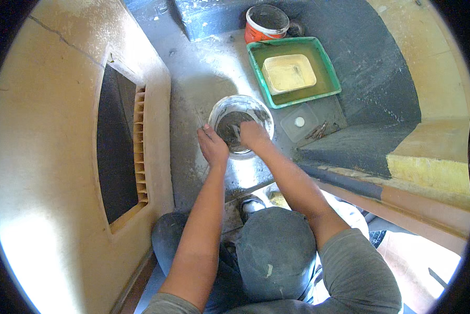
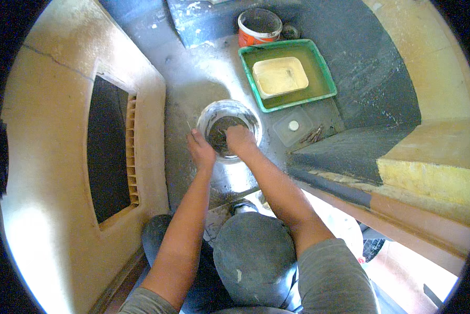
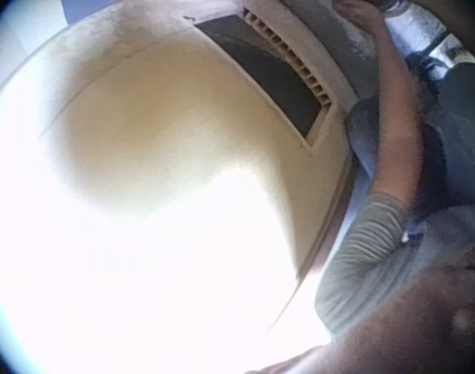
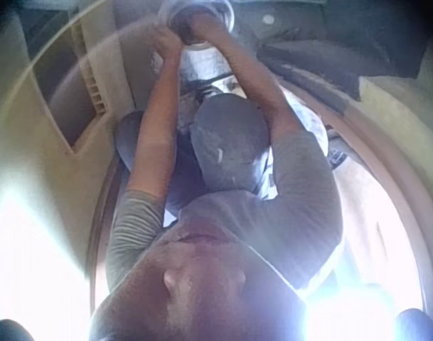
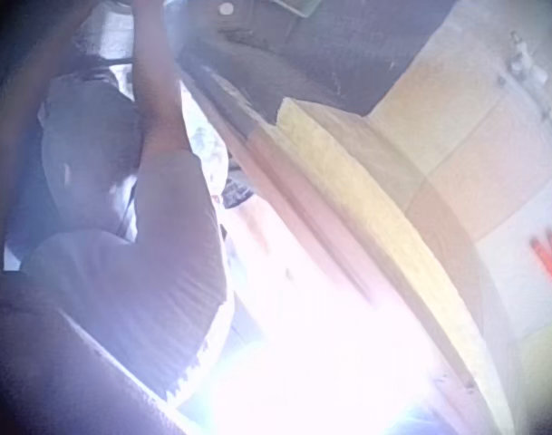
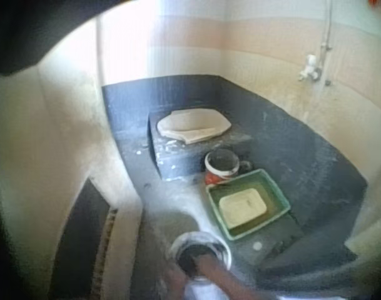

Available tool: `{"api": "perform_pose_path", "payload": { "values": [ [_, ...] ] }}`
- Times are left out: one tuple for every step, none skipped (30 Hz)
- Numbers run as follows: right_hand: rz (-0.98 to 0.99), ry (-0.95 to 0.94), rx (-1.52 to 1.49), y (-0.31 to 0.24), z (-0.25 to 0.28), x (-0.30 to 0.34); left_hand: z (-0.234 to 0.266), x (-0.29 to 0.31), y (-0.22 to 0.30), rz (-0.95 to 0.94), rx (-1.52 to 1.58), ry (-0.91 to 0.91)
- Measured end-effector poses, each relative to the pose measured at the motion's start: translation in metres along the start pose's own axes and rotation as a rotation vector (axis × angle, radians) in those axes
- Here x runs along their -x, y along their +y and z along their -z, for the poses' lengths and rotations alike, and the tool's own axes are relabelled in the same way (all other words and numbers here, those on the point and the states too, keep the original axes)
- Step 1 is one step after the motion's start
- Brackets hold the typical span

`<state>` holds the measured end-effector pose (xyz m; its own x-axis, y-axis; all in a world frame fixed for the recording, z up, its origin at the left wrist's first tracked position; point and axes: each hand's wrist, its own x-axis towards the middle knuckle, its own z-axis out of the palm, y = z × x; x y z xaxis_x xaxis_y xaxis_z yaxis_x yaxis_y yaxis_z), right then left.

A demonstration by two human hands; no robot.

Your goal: The person mixes grout in a bucket by hand, adding water from a container and using a scraper to stir the mixture.

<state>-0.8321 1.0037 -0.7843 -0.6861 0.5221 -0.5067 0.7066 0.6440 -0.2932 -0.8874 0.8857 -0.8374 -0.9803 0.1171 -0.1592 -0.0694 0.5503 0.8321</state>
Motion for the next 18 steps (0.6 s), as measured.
{"api": "perform_pose_path", "payload": {
  "values": [
    [-0.032, 0.004, -0.032, 0.000, 0.008, 0.001, 0.000, -0.002, -0.002, -0.021, 0.003, 0.021],
    [-0.064, 0.007, -0.065, -0.001, 0.013, 0.001, 0.001, -0.003, -0.004, -0.042, 0.005, 0.043],
    [-0.059, 0.026, -0.061, -0.005, 0.007, -0.001, 0.003, -0.007, -0.007, -0.042, 0.011, 0.040],
    [-0.070, 0.044, -0.053, -0.008, -0.002, 0.001, 0.004, -0.008, -0.007, -0.037, 0.020, 0.022],
    [-0.080, 0.061, -0.045, -0.007, -0.007, 0.002, 0.003, -0.007, -0.006, -0.032, 0.030, 0.005],
    [-0.064, 0.037, -0.030, -0.002, -0.008, 0.001, 0.003, -0.004, -0.006, -0.016, 0.041, -0.018],
    [-0.041, 0.016, -0.015, 0.001, -0.002, 0.000, 0.007, -0.002, 0.001, -0.001, 0.055, -0.035],
    [-0.019, -0.005, 0.000, 0.003, 0.003, 0.001, 0.008, 0.000, 0.006, 0.013, 0.068, -0.051],
    [-0.030, 0.022, 0.009, 0.001, 0.004, 0.002, 0.007, 0.001, 0.005, 0.012, 0.066, -0.052],
    [-0.041, 0.046, 0.014, -0.004, 0.003, 0.003, 0.007, 0.000, 0.004, 0.011, 0.060, -0.052],
    [-0.051, 0.069, 0.021, -0.007, 0.002, 0.004, 0.008, 0.000, 0.002, 0.011, 0.054, -0.052],
    [-0.015, 0.059, 0.047, -0.008, 0.003, 0.004, 0.009, -0.001, 0.000, 0.025, 0.063, -0.061],
    [0.022, 0.053, 0.075, -0.008, 0.006, 0.002, 0.010, -0.003, 0.000, 0.039, 0.076, -0.068],
    [0.061, 0.045, 0.105, -0.008, 0.009, 0.000, 0.010, -0.004, 0.001, 0.053, 0.089, -0.074],
    [0.026, 0.070, 0.079, -0.007, 0.011, 0.000, 0.008, -0.003, 0.002, 0.023, 0.073, -0.044],
    [-0.007, 0.092, 0.051, -0.009, 0.017, 0.003, 0.007, -0.001, 0.001, -0.005, 0.055, -0.011],
    [-0.039, 0.113, 0.024, -0.010, 0.021, 0.005, 0.008, 0.000, 0.000, -0.032, 0.036, 0.022],
    [-0.025, 0.065, 0.047, -0.010, 0.015, 0.003, 0.010, -0.002, -0.002, -0.012, 0.051, -0.010]
  ]
}}
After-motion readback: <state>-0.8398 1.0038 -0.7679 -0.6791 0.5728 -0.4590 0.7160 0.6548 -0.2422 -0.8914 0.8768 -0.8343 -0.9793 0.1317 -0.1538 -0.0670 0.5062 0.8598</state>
